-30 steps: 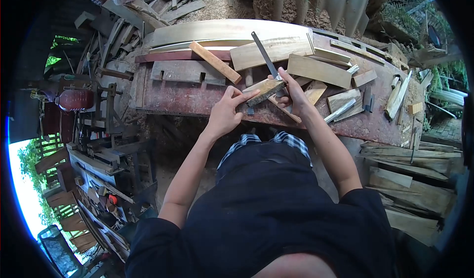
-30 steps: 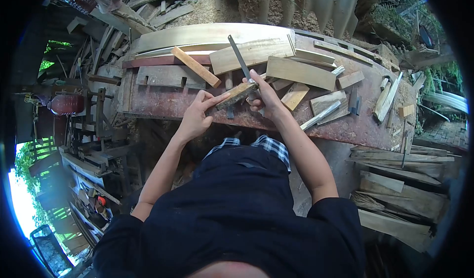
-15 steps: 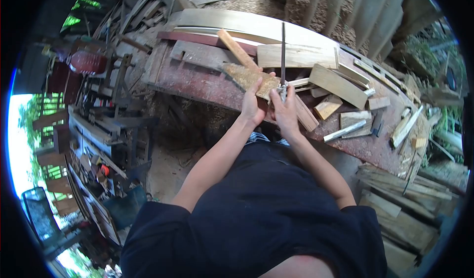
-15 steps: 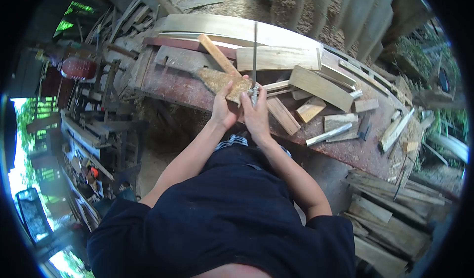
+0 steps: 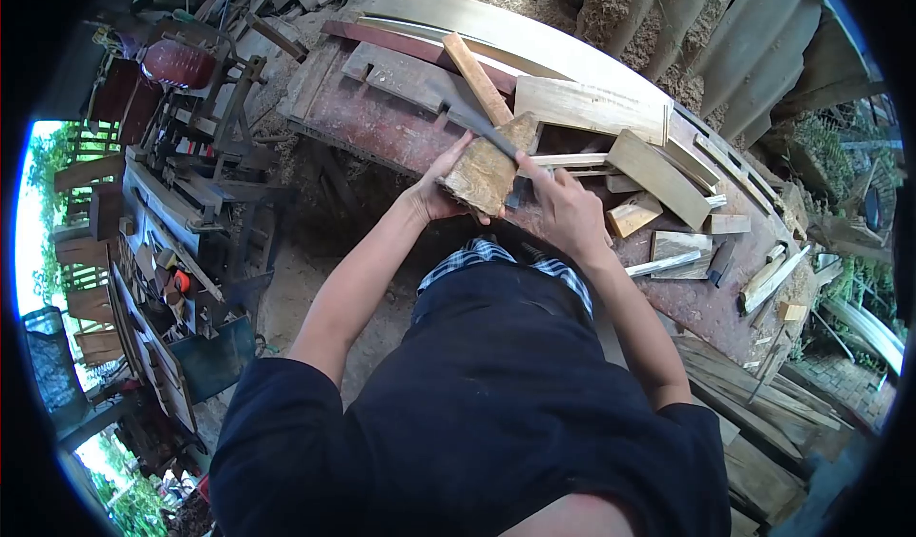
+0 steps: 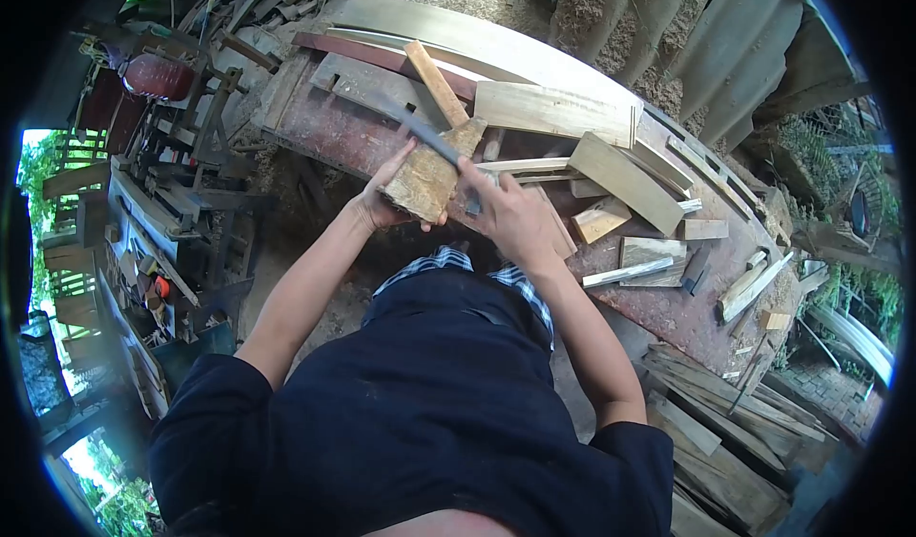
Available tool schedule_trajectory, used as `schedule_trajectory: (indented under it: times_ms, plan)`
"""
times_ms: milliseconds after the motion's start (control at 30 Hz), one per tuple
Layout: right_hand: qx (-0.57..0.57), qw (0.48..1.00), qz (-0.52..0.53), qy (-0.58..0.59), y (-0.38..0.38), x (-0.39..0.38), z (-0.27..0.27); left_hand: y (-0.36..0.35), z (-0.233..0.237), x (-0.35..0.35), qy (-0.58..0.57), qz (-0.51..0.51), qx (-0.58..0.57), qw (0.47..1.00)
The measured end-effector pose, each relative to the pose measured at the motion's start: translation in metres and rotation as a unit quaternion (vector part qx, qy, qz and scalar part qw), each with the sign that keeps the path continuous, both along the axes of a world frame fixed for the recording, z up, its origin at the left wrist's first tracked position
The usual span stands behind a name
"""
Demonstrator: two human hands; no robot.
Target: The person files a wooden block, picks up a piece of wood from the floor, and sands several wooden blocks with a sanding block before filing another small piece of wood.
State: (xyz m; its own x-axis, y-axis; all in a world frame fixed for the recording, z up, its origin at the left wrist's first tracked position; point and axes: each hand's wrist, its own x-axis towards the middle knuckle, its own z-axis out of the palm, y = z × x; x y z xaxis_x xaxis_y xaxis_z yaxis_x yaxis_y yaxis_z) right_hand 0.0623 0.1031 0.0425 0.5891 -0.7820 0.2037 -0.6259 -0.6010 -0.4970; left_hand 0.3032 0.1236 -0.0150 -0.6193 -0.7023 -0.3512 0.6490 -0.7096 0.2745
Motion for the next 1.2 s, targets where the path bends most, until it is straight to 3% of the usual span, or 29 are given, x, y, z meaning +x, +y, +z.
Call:
schedule_trajectory:
  times_ms: [67,200,267,333,400,433,467,533,600,667,700,733,800,833,867,900,933,967,1033,1067,1133,1200]
  plan:
    - [0.009,1.0,-0.009,0.024,0.005,0.008,0.01,-0.001,0.008,0.0,0.012,0.003,-0.003,1.0]
    - [0.005,0.996,0.089,0.032,0.024,0.015,0.02,-0.001,0.013,0.004,-0.009,0.061,0.113,0.992]
    - [0.004,1.0,0.003,0.026,-0.005,0.008,0.006,0.001,0.007,0.008,0.016,-0.041,-0.019,0.999]
    - [0.048,0.996,-0.07,-0.003,-0.025,0.007,0.0,0.006,0.009,0.005,0.0,-0.048,-0.038,0.998]
    - [0.051,0.996,0.013,0.079,0.0,0.009,0.016,0.008,0.009,0.001,-0.024,0.008,0.018,1.0]
    - [-0.025,0.996,0.089,-0.017,0.015,0.013,0.012,0.007,0.01,-0.001,-0.005,0.004,0.031,0.999]
    - [0.011,0.994,0.1,0.039,0.022,0.012,0.015,0.005,0.012,0.001,0.012,0.002,0.04,0.999]
    - [-0.018,0.996,0.063,0.061,-0.005,0.003,0.009,0.008,0.0,0.004,0.011,-0.024,-0.06,0.998]
    - [0.031,0.998,-0.053,0.027,-0.032,-0.002,-0.01,0.014,0.005,0.0,0.004,-0.03,-0.026,0.999]
    - [0.018,0.999,-0.003,0.05,-0.015,-0.005,0.0,0.005,0.013,0.001,-0.002,-0.038,-0.002,0.999]
    - [-0.039,0.995,0.085,0.042,0.003,-0.002,0.009,0.007,0.015,0.0,0.005,-0.016,0.02,1.0]
    - [0.002,0.991,0.131,0.037,0.019,0.004,0.024,0.007,0.016,0.0,0.01,0.005,0.042,0.999]
    - [-0.048,0.993,0.087,0.062,-0.001,-0.003,-0.002,0.002,0.016,0.002,0.032,-0.02,-0.006,0.999]
    - [0.007,1.0,-0.008,-0.004,-0.018,-0.005,-0.019,0.005,0.012,0.002,0.032,-0.033,-0.007,0.999]
    - [0.017,0.996,-0.077,0.042,-0.038,-0.011,-0.028,0.006,0.011,0.004,0.029,-0.05,-0.009,0.998]
    - [0.071,0.991,-0.083,-0.073,-0.052,-0.019,-0.045,0.005,0.016,0.007,0.025,-0.053,-0.009,0.998]
    - [0.122,0.971,-0.09,-0.186,-0.057,-0.02,-0.046,0.003,0.022,0.007,0.038,-0.06,-0.008,0.997]
    - [0.258,0.927,-0.117,-0.244,-0.054,-0.024,-0.048,0.004,0.026,0.001,0.057,-0.065,-0.005,0.996]
    - [0.448,0.814,-0.133,-0.345,-0.046,-0.01,-0.021,-0.001,0.024,-0.003,0.106,-0.102,-0.044,0.988]
    - [0.534,0.761,-0.157,-0.331,-0.049,-0.01,-0.015,-0.002,0.021,-0.006,0.106,-0.102,-0.043,0.988]
    - [0.493,0.761,-0.178,-0.383,-0.047,0.004,-0.021,-0.003,0.028,-0.017,-0.119,-0.046,0.059,0.99]
    - [0.503,0.746,-0.213,-0.382,-0.051,0.004,-0.021,-0.005,0.048,-0.015,-0.155,-0.053,0.068,0.984]
